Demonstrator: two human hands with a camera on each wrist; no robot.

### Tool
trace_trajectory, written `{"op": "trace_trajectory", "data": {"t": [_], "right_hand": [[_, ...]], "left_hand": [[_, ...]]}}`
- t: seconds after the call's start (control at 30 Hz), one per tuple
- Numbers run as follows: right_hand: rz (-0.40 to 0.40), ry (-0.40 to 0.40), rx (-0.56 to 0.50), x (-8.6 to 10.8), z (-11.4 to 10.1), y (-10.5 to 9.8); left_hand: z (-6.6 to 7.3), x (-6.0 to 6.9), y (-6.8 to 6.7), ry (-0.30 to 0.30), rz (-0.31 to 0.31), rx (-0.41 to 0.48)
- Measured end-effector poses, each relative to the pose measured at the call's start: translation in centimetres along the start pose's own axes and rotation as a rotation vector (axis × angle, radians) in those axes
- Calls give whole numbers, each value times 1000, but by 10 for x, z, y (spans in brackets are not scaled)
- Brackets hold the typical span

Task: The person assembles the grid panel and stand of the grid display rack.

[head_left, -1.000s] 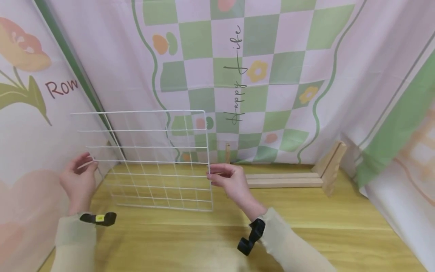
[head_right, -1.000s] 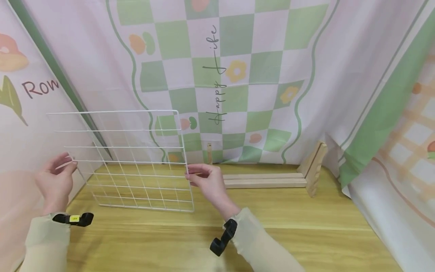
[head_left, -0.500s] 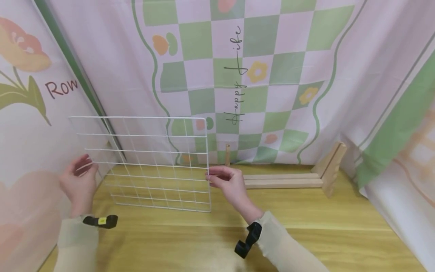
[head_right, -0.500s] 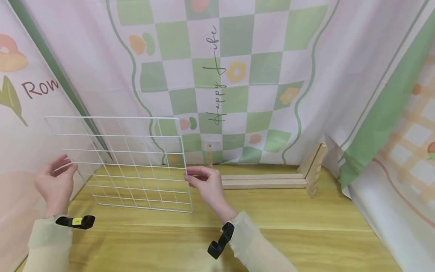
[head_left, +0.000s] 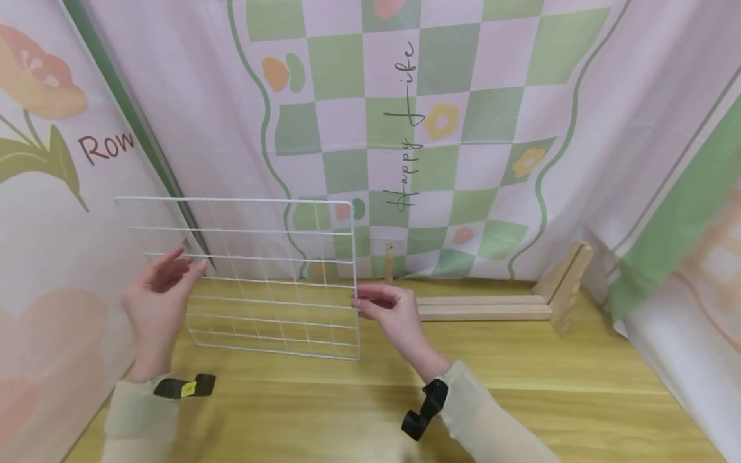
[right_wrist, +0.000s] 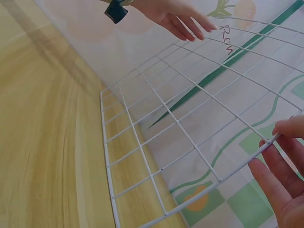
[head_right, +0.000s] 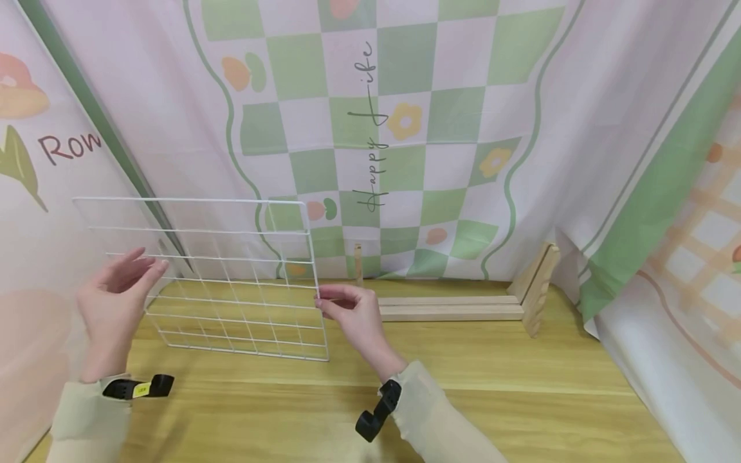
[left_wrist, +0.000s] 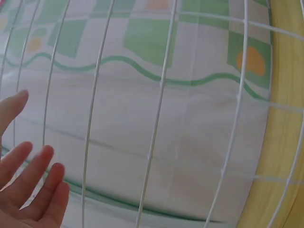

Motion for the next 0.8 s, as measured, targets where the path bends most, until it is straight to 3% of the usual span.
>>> {"op": "trace_trajectory", "data": {"t": [0.13,0.23,0.53,0.8], "right_hand": [[-20,-4,4,2,0,1],[-24,-8,3,4,-1,2],[-25,-2,-17,8,-1,10],[-54,6,-9,3,0,25]], "left_hand": [[6,0,11,-23,-54,22],[8,-1,15,-39,-57,48],[7,-1,15,-128,14,138],[-7,-6,7,-204,67,259]]}}
Point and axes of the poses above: each hand's wrist, its own x-axis away from the middle knuckle, its own y-axis out of the palm, z = x × y, the point moved 7 cm from there along -x, towards the middle knuckle, and after that the axes turned 11 degrees about y, right-handed, at the moved point
